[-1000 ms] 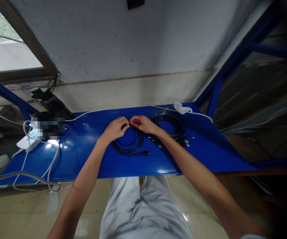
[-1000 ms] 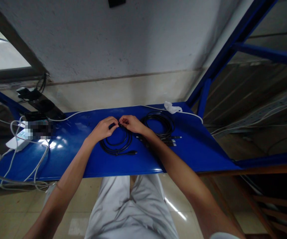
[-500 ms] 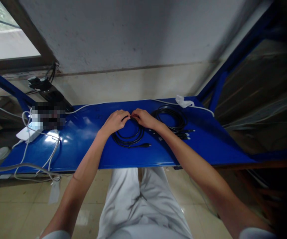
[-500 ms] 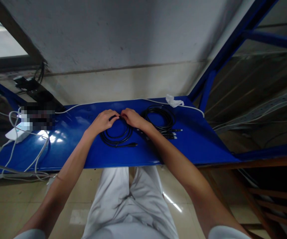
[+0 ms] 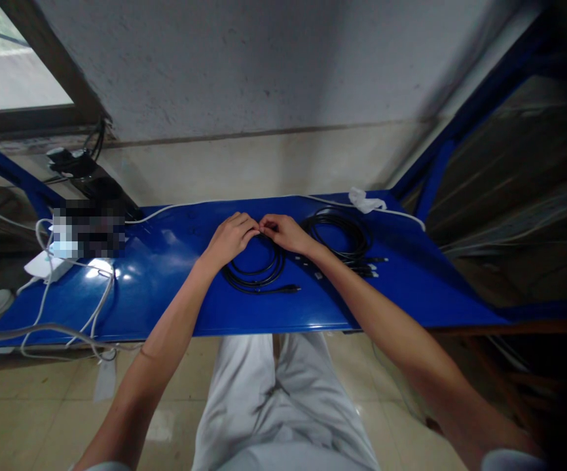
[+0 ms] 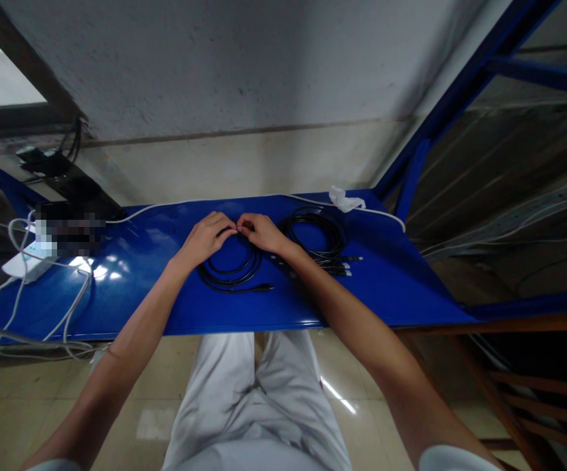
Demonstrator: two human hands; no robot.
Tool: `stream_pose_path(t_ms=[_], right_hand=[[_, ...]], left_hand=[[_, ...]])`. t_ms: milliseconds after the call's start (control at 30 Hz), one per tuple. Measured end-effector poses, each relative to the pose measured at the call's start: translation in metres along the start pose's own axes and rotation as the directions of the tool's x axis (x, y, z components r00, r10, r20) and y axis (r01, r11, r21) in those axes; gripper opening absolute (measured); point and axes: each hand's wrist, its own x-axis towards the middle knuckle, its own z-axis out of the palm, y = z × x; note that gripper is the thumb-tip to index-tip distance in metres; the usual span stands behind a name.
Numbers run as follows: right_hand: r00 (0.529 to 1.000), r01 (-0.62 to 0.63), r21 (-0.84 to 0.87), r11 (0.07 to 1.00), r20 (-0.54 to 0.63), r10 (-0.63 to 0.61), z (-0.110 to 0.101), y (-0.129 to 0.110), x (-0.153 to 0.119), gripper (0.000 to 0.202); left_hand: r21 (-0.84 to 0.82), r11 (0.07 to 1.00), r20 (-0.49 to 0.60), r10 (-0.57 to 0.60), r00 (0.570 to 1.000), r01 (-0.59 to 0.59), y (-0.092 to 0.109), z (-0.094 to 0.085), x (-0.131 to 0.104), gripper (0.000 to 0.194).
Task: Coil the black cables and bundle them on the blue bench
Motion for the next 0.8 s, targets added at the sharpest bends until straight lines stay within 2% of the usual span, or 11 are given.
stream_pose_path(t_ms=[167,533,800], right_hand=[[1.0,-0.029,0.113,0.993,0.006,0.028,-0.0003,-0.0049,-0.0003,0.018],[0.999,-0.051,0.141,0.989,0.006,0.051,0.0037,0.0048,0.0017,0.02],[0.998,-0.055,0.202,0.978,0.028,0.05,0.0018,-0.0036,-0.0005,0.022]], left_hand=[[-0.039,0.999,-0.015,-0.007,1.0,0.007,-0.0012,0.0035,-0.0001,0.012],[-0.093,0.992,-0.048,-0.093,0.995,0.088,-0.006,0.0085,-0.0005,0.009],[-0.1,0.986,-0.09,-0.142,0.986,0.133,-0.0057,0.0092,-0.0014,0.011]])
